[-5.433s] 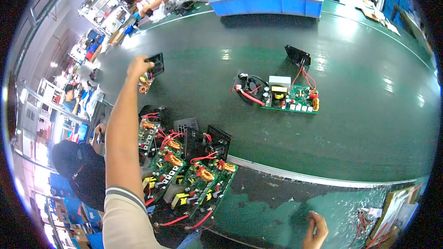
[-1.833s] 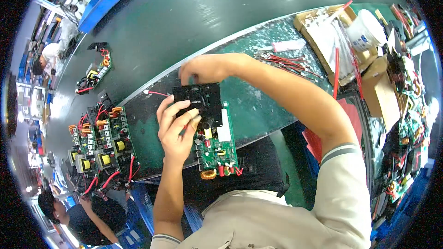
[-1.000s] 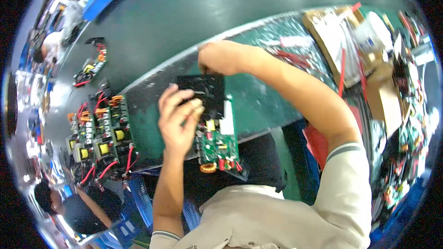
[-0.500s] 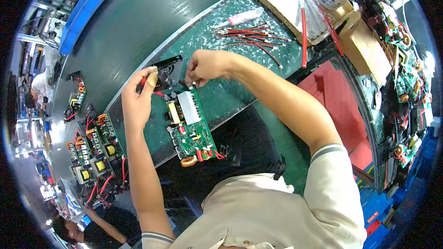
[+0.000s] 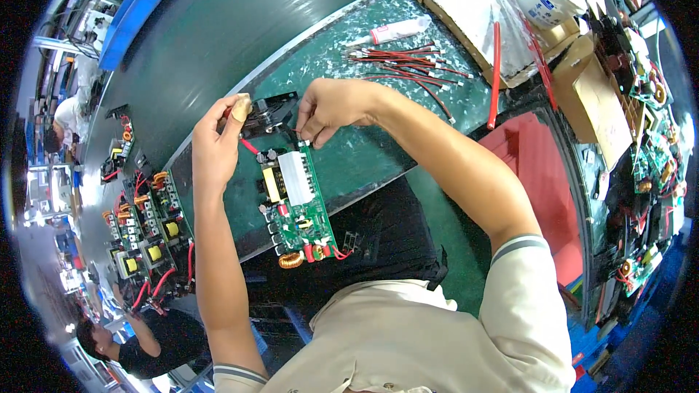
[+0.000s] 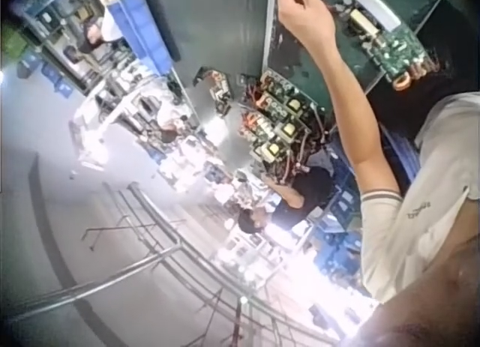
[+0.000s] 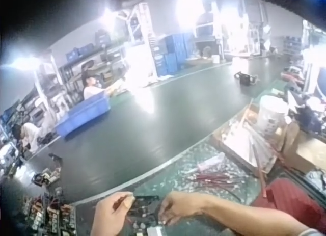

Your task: Assembling components onto circuit boards, including applying glue, installing fans, and connecting wires.

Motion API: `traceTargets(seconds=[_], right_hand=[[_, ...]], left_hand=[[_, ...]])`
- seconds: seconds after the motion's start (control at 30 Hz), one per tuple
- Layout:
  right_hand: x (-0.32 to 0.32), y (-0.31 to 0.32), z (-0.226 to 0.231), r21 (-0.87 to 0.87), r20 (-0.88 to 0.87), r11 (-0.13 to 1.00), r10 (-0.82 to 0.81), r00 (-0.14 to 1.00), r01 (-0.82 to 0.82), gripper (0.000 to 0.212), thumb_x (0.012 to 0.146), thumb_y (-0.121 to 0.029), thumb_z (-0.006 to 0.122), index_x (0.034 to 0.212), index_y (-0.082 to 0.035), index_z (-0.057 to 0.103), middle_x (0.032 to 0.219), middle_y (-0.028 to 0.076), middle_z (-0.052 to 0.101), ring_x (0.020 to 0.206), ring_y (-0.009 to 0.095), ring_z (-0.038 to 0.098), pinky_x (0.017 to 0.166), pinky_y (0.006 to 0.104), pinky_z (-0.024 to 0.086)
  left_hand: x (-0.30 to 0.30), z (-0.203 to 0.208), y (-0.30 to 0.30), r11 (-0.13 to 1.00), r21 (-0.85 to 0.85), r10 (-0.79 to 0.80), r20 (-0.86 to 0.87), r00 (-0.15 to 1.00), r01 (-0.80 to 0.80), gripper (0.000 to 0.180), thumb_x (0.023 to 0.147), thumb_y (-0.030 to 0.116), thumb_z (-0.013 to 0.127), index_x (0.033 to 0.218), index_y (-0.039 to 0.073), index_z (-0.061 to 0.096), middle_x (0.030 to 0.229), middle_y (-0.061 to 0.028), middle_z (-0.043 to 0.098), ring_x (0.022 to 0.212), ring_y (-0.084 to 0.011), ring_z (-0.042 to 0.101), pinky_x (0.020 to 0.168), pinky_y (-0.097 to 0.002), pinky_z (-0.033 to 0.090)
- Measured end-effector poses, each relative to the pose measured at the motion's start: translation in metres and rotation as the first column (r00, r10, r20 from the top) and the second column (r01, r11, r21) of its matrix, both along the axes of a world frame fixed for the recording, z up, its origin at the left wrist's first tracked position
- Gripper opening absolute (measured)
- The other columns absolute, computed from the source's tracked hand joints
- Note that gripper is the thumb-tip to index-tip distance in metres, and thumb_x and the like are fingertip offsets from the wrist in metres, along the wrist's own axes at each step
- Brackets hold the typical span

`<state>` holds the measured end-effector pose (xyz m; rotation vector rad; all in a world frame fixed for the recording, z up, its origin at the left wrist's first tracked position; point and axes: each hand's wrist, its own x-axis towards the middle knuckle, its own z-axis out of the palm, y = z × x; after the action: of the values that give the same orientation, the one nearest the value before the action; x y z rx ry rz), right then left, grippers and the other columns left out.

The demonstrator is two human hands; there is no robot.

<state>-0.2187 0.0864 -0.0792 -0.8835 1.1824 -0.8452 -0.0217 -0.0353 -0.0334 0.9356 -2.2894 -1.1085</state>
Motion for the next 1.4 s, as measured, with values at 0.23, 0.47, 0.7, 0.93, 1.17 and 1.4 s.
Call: traceTargets(seconds=[0.23,0.47,0.7,0.93,1.17,1.4], right_hand=[[0.007,0.004,-0.001,-0.126,-0.139,0.992,-0.041,0.989,0.023,0.017,0.085,-0.007,0.065,0.097,0.004,0.069,0.082,0.007,0.069,0.072,0.013,0.065,0.066,0.0275,0.055],[0.021,0.006,0.003,-0.252,-0.429,0.965,-0.18,0.885,0.074,0.016,0.081,-0.004,0.065,0.094,0.004,0.069,0.078,0.007,0.069,0.074,0.015,0.065,0.068,0.0275,0.052],[0.021,0.017,-0.013,-0.247,-0.089,0.912,-0.359,0.929,0.328,0.023,0.08,0.003,0.066,0.102,0.005,0.06,0.087,0.01,0.071,0.077,0.014,0.065,0.071,0.027,0.052],[0.026,0.026,-0.006,-0.148,0.25,0.902,-0.363,0.897,0.406,0.031,0.082,0.002,0.071,0.108,0.004,0.056,0.089,0.009,0.071,0.079,0.012,0.065,0.069,0.0232,0.049],[0.031,0.031,0.001,-0.049,0.241,0.894,-0.423,0.874,0.446,0.022,0.081,-0.005,0.072,0.1,0.004,0.065,0.084,0.008,0.071,0.067,0.011,0.062,0.057,0.0231,0.048],[0.029,0.032,-0.006,-0.025,0.164,0.947,-0.311,0.936,0.319,0.018,0.09,-0.019,0.071,0.092,-0.002,0.074,0.08,0.002,0.071,0.068,0.007,0.061,0.059,0.0216,0.048]], left_hand=[[-0.004,0.003,0.001,0.999,0.038,0.016,0.108,0.994,-0.02,0.029,0.1,0.022,0.062,0.116,-0.002,0.068,0.098,-0.0035,0.07,0.09,-0.0087,0.061,0.084,-0.0246,0.048],[-0.003,0.003,0.006,0.996,-0.041,0.074,-0.02,0.997,-0.075,0.027,0.094,0.023,0.07,0.108,0.0,0.07,0.086,-0.0061,0.069,0.079,-0.0113,0.061,0.075,-0.0269,0.048],[0.022,0.038,0.075,0.98,-0.197,0.035,0.134,0.99,-0.008,0.017,0.085,0.008,0.075,0.1,0.0,0.072,0.083,-0.0059,0.066,0.075,-0.0126,0.064,0.066,-0.0254,0.049],[0.005,0.015,0.091,0.945,-0.325,0.097,0.213,0.972,-0.023,0.015,0.08,0.01,0.078,0.093,0.004,0.075,0.072,-0.0073,0.059,0.059,-0.0187,0.058,0.057,-0.0321,0.045],[-0.005,0.01,0.095,0.93,-0.364,0.135,0.236,0.962,-0.041,0.012,0.079,0.012,0.077,0.09,0.006,0.074,0.07,-0.0063,0.059,0.058,-0.019,0.058,0.057,-0.0321,0.046],[0.0,0.0,0.094,0.931,-0.36,0.128,0.188,0.974,-0.053,0.012,0.08,0.012,0.076,0.091,0.007,0.074,0.069,-0.0056,0.057,0.055,-0.0178,0.055,0.053,-0.0317,0.044]])
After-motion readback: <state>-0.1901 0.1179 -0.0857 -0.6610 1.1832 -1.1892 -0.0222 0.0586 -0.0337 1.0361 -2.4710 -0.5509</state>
